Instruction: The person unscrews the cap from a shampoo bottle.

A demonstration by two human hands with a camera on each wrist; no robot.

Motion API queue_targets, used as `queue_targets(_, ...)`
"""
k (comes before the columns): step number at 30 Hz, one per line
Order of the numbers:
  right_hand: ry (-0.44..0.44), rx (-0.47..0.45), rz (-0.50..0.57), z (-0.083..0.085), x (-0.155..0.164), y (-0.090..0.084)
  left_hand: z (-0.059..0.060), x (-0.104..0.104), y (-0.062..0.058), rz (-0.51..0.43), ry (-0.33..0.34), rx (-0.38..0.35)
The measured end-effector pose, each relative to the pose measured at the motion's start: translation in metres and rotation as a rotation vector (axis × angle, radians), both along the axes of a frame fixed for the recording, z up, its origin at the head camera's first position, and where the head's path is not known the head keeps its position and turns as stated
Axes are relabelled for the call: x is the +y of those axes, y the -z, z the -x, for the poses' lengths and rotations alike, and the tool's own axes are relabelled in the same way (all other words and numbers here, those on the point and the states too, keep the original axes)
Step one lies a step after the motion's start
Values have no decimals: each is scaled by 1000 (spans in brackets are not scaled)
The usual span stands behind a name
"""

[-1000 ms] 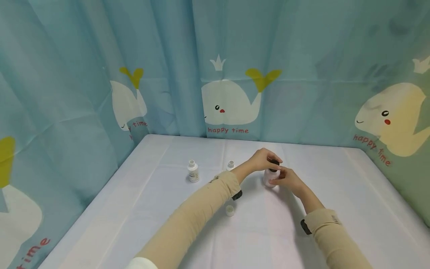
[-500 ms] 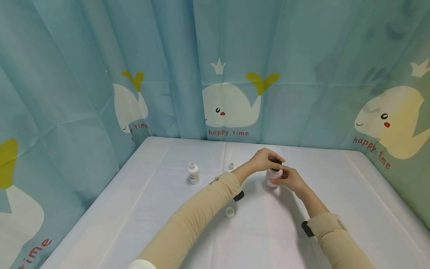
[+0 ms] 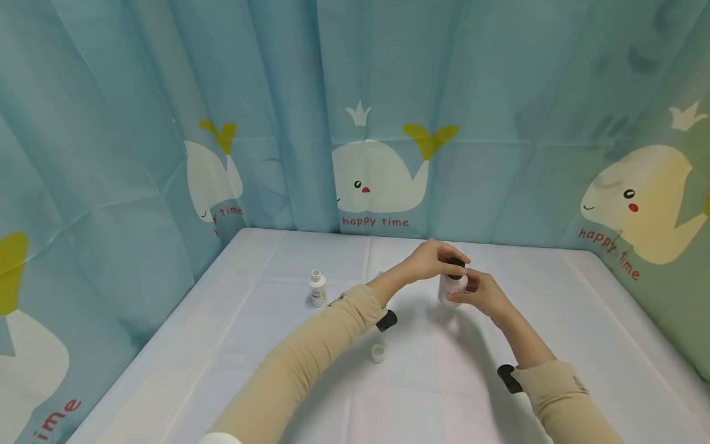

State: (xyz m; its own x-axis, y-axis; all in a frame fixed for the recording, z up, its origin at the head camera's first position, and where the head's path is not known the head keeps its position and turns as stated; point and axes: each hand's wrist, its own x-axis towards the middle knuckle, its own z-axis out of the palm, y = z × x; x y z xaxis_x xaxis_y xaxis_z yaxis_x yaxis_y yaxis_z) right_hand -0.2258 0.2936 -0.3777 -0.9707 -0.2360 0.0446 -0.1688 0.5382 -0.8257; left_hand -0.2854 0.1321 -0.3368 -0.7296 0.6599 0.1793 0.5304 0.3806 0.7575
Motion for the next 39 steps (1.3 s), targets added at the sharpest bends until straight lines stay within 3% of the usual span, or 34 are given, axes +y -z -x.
queue_targets(8,-12,20,5,-8,-12,-11,-9,-15,-13,-10,42,-9)
queue_targets(17,-11,25,-20,-18,-28,-23,-19,-31,-22,-53,42,-35)
queue_targets(25,-27,42,-13,-25,-36,-31,-32,-41,-28,-42,12,55)
queue_targets(39,-110,79,-3,-35,-50,-48,-44,-67,-44,-40,62,66)
